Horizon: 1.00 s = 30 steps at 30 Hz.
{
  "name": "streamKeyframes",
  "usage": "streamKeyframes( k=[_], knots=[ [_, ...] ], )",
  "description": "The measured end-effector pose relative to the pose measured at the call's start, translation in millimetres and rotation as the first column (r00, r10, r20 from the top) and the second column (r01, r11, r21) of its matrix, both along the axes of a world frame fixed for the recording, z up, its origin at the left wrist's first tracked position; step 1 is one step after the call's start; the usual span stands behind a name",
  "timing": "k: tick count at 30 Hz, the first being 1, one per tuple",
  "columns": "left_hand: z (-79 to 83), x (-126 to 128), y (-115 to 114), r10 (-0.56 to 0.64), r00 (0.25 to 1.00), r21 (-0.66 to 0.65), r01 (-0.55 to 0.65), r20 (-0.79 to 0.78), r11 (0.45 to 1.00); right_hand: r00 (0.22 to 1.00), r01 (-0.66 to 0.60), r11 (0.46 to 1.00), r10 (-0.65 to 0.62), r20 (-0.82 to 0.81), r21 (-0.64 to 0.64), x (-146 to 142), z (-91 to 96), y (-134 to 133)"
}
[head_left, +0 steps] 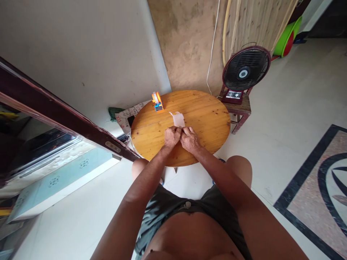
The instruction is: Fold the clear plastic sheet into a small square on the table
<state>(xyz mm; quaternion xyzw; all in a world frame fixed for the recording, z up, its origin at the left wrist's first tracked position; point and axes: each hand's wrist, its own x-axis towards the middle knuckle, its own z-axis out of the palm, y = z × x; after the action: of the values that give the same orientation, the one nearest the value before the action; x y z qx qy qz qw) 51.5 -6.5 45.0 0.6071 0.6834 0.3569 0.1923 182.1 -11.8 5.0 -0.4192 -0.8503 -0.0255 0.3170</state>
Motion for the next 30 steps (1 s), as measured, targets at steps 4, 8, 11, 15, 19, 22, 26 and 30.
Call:
streamKeyframes(
  k=[4, 8, 11, 15, 19, 22, 26, 30],
  knots=[
    [2.8, -6.1, -3.7, -0.065, 0.996, -0.013, 0.066, 0.056, 0.998, 0.998, -0.028, 0.999, 0.027, -0.048, -0.019, 1.3, -3.5, 0.9],
    [1.8, -10.9, -4.3, -0.125, 0.980, -0.088, 0.139, 0.152, 0.986, 0.997, -0.040, 0.999, 0.038, -0.066, -0.028, 2.1, -6.2, 2.6],
    [0.1, -11.9, -4.9, -0.143, 0.964, -0.097, 0.169, 0.224, 0.981, 0.997, -0.041, 0.999, 0.040, -0.065, -0.029, 3.0, -6.4, 3.2],
    [-1.4, -11.2, -8.9, -0.157, 0.950, -0.063, 0.180, 0.268, 0.982, 0.996, -0.038, 0.999, 0.036, -0.082, -0.030, 4.2, -6.9, 3.4],
    [-1.3, -9.6, -12.9, -0.143, 0.936, -0.063, 0.172, 0.323, 0.983, 0.991, -0.035, 0.999, 0.030, -0.127, -0.033, 5.8, -8.8, 5.0],
    [-2.5, -11.2, -11.6, -0.137, 0.932, -0.105, 0.182, 0.334, 0.978, 0.988, -0.034, 0.999, 0.029, -0.155, -0.033, 7.0, -10.6, 6.9],
    [-8.1, -18.1, -6.4, -0.143, 0.897, -0.149, 0.223, 0.419, 0.963, 0.987, -0.037, 0.998, 0.030, -0.160, -0.041, 7.4, -12.5, 8.6],
    [-15.1, -24.8, -6.4, -0.178, 0.867, -0.128, 0.265, 0.465, 0.956, 0.987, -0.043, 0.998, 0.035, -0.158, -0.044, 7.3, -12.2, 8.1]
  ],
)
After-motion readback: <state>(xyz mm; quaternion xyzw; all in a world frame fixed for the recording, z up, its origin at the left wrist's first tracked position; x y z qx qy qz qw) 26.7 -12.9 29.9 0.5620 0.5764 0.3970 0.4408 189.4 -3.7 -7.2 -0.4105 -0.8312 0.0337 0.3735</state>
